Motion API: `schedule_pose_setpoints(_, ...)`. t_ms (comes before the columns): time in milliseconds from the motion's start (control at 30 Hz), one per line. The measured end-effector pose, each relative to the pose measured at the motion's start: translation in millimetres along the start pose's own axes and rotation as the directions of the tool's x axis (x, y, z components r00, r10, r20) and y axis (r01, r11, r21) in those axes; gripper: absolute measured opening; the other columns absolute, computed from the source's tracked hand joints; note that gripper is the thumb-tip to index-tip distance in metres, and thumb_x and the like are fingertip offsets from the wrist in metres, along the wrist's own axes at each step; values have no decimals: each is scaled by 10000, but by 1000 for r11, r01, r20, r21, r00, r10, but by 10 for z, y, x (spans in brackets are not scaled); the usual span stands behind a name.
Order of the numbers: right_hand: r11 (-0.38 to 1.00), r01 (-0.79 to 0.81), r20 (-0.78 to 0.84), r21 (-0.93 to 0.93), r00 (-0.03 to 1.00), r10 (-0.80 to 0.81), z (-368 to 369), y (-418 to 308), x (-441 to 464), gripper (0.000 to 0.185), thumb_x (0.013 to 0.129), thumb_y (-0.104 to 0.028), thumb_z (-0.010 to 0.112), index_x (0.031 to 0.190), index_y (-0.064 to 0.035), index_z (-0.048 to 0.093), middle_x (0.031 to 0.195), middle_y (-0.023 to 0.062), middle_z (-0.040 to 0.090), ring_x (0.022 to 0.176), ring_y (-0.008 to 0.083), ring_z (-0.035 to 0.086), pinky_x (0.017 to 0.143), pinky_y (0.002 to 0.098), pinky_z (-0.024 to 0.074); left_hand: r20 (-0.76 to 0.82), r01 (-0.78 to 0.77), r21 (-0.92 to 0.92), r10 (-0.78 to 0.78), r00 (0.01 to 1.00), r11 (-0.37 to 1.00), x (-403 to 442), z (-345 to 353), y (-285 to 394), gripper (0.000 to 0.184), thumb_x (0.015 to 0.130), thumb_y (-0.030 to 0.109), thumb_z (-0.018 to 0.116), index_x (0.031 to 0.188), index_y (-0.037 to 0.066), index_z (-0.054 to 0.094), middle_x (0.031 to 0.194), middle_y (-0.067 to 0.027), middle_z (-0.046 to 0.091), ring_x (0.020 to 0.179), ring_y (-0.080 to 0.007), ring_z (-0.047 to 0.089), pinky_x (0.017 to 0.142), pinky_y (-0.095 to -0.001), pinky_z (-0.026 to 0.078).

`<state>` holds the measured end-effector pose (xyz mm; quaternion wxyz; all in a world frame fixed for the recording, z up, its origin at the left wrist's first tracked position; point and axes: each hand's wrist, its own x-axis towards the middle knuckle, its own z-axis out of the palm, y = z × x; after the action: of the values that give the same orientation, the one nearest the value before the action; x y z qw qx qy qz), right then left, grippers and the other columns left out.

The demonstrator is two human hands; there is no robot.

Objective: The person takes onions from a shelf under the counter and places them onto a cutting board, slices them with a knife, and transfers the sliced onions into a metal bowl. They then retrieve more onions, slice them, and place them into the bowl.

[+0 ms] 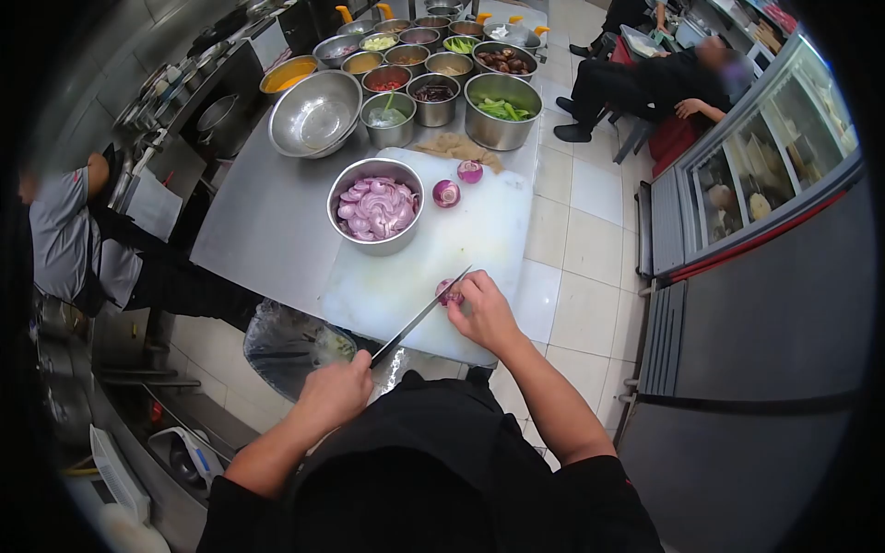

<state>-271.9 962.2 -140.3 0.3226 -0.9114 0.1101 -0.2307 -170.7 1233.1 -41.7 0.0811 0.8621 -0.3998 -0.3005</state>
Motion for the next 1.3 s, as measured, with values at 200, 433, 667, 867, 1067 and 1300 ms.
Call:
schedule_pose_setpoints(200, 998, 55, -18, 27, 998, -55, -22, 67, 71, 201, 759, -69, 742, 933, -58, 643, 951, 118, 587, 853, 314, 618, 769, 388, 537, 133, 110, 29, -113, 985, 994, 32, 29, 91, 210, 980, 203, 467, 1112, 41, 487, 871, -287, 680, 889, -497, 670, 796, -595, 521)
schedule_pose_setpoints(433, 992, 116, 29, 41, 993, -117, -27, 27, 187, 214, 760, -88, 738, 960, -58, 667, 966, 124, 604, 887, 318, 623, 816, 409, 537, 101, 40, -138, -26, 995, 990, 905, 257, 61, 251, 978, 222, 463, 1134, 25, 480, 917, -329, 675, 900, -520, 652, 836, -613, 492)
schedule_pose_setpoints(667, 999, 7, 204, -41, 979, 1, -103, -87, 363, 256, 791, -109, 732, 1034, -66, 667, 1033, 137, 599, 915, 342, 630, 839, 428, 536, 88, 109, -105, -100, 991, 988, 828, 155, 52, 246, 984, 218, 453, 1132, 23, 471, 928, -324, 676, 917, -518, 650, 857, -599, 488)
schedule_pose_setpoints(867, 991, -120, 230, 59, 968, 104, -74, -67, 274, 183, 826, -115, 737, 989, -72, 668, 980, 137, 600, 868, 331, 648, 784, 410, 545, 76, 87, -47, -84, 994, 995, 557, 44, 210, 215, 975, 201, 458, 1100, 27, 466, 885, -311, 676, 895, -514, 651, 811, -611, 484)
schedule_pose_setpoints(1067, 996, -42, 146, 73, 989, 31, 31, 31, 192, 175, 810, -107, 745, 965, -82, 668, 965, 139, 626, 910, 333, 645, 811, 419, 542, 44, -1, -33, 2, 999, 999, 592, 19, 187, 217, 967, 190, 462, 1114, 30, 470, 876, -306, 685, 863, -519, 662, 776, -615, 501)
schedule_pose_setpoints(1300, 989, -136, 133, 51, 983, 129, 2, -76, 179, 144, 819, -129, 701, 919, -50, 634, 923, 162, 592, 878, 371, 620, 778, 455, 535, 134, 53, 39, -58, 989, 998, 692, -88, 302, 253, 971, 211, 465, 1153, 36, 467, 940, -324, 690, 921, -515, 671, 829, -611, 499)
